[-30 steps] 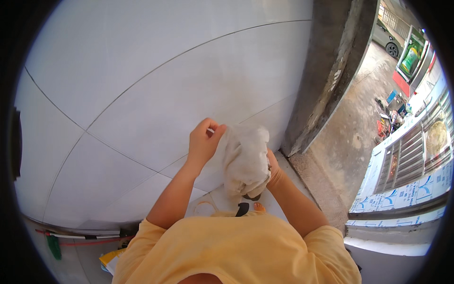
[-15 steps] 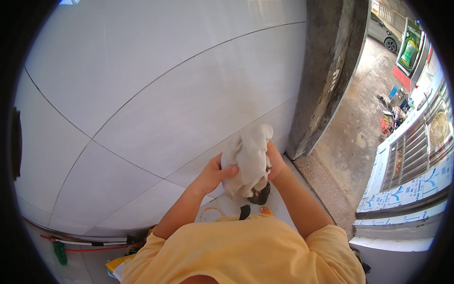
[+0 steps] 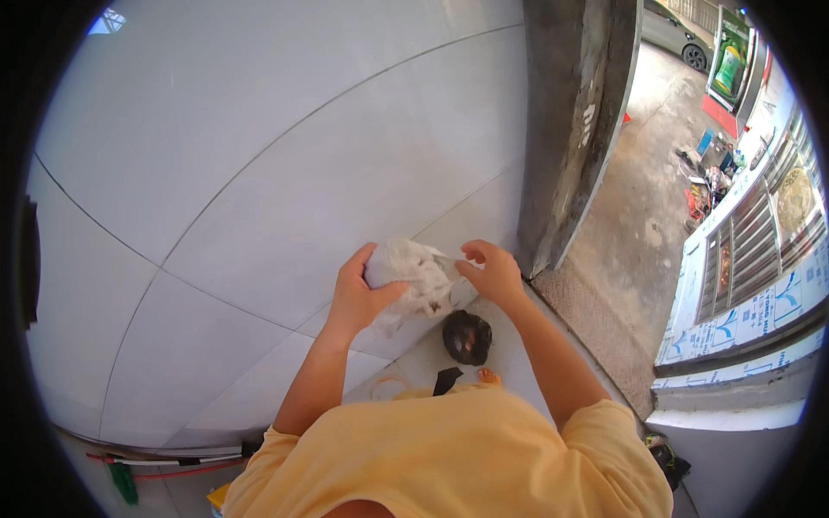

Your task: Wiping a white tiled wall with a cloth.

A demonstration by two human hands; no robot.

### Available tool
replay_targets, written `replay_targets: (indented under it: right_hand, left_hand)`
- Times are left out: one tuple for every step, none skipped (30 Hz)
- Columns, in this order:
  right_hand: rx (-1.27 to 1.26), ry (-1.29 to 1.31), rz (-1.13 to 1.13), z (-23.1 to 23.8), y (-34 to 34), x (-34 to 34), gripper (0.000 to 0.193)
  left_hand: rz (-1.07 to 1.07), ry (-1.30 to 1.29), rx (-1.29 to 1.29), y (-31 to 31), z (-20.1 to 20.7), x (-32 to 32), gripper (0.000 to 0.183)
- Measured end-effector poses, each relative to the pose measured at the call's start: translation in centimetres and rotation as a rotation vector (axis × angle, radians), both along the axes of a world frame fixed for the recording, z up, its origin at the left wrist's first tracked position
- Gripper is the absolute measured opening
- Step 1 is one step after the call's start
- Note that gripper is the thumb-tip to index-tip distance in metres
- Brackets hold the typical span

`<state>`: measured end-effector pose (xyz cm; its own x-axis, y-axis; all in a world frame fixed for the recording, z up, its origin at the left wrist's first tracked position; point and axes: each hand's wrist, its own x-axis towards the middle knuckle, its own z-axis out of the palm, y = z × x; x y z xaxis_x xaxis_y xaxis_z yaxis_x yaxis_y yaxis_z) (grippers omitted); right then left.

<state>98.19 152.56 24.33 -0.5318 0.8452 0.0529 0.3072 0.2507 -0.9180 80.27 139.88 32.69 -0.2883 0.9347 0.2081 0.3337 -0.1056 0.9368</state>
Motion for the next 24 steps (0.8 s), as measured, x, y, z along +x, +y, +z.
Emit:
replay_targets:
  right_hand:
    - [0.223, 0.031, -0.132, -0.4, 0.1, 0.4, 0.029]
    - [0.227, 0.037, -0.129, 0.6, -0.4, 0.1, 0.029]
    - [0.309, 0.218, -0.149, 2.7, -1.7, -0.5, 0.029]
    - [0.395, 0.4, -0.173, 4.3, -2.4, -0.9, 0.029]
    - [0.398, 0.4, -0.181, 4.6, -2.4, -0.9, 0.029]
    - [0.526, 0.356, -0.009, 4.9, -2.2, -1.0, 0.029]
    - [0.651, 0.308, 0.164, 5.2, -1.7, -1.1, 0.03]
    - [0.493, 0.237, 0.266, 5.1, -1.3, -1.2, 0.035]
    - [0.501, 0.24, 0.261, 4.3, -1.0, -1.2, 0.035]
    - [0.159, 0.374, 0.314, 3.1, -1.0, -1.2, 0.035]
    - [-0.176, 0.506, 0.376, 2.5, -0.9, -1.3, 0.036]
    - [-0.33, 0.524, 0.477, 2.2, -1.1, -1.3, 0.046]
    - [-0.568, 0.704, 0.579, 0.7, -1.4, -1.7, 0.057]
    - [-0.711, 0.868, 0.663, 0.4, -2.5, -2.0, 0.065]
    - [-0.678, 0.654, 0.475, -2.1, -3.3, -2.3, 0.073]
    - [-1.034, 0.931, 0.551, -2.3, -4.3, -2.2, 0.073]
    - [-1.112, 1.014, 0.6, -2.9, -4.7, -2.3, 0.077]
    - [-1.196, 1.095, 0.649, -3.0, -4.4, -2.6, 0.081]
    - [-1.165, 1.101, 0.675, -1.9, -4.0, -3.1, 0.081]
    - [-1.188, 1.037, 0.531, -0.4, -4.2, -3.4, 0.073]
    - [-1.209, 0.974, 0.377, 0.6, -4.2, -3.5, 0.066]
    - [-1.197, 1.0, 0.325, 1.2, -3.4, -3.8, 0.057]
    - [-1.174, 1.009, 0.331, 2.1, -2.4, -3.6, 0.057]
    - [-1.087, 1.014, 0.274, 3.0, -0.9, -3.4, 0.059]
  left_hand:
    - [0.007, 0.056, -0.039, 0.1, 0.4, 0.4, 0.036]
    - [0.025, 0.114, -0.084, 0.0, 0.5, 0.6, 0.037]
    - [0.033, 0.12, -0.083, -0.3, 0.6, 0.6, 0.037]
    - [0.023, 0.155, -0.073, -0.3, 0.9, 0.7, 0.037]
    - [0.002, 0.185, -0.067, -0.2, 0.9, 0.9, 0.037]
    - [-0.006, 0.187, -0.064, 0.1, 1.0, 0.8, 0.037]
    - [-0.052, 0.165, -0.014, 0.4, 1.2, 0.7, 0.041]
    - [-0.101, 0.143, 0.033, 0.5, 1.5, 0.7, 0.046]
    - [-0.106, 0.148, 0.04, 0.5, 1.7, 0.8, 0.046]
    - [-0.107, 0.029, 0.104, 0.5, 1.8, 1.1, 0.05]
    - [-0.102, -0.083, 0.179, 0.6, 2.1, 1.3, 0.054]
    - [-0.099, -0.06, 0.213, 0.7, 2.0, 1.0, 0.054]
    - [-0.09, -0.094, 0.245, 1.0, 1.4, 0.8, 0.056]
    - [-0.08, -0.128, 0.275, 1.1, 0.9, 0.8, 0.059]
    - [-0.056, -0.17, 0.273, 1.4, 1.1, 1.7, 0.057]
    - [-0.025, -0.215, 0.269, 1.4, 1.0, 2.3, 0.055]
    - [0.019, -0.157, 0.275, 1.5, 0.3, 2.7, 0.056]
    - [0.063, -0.101, 0.278, 1.6, -0.3, 2.7, 0.057]
    - [0.056, -0.081, 0.307, 1.7, -0.6, 2.3, 0.057]
    - [0.034, 0.208, 0.286, 1.8, -0.7, 1.8, 0.059]
    - [0.015, 0.493, 0.255, 1.9, -0.3, 1.5, 0.062]
    - [0.012, 0.505, 0.273, 1.8, 0.3, 1.0, 0.062]
    - [0.062, 0.686, 0.292, 1.4, 1.5, 0.6, 0.063]
    - [0.12, 0.864, 0.308, 1.4, 2.3, -0.3, 0.065]
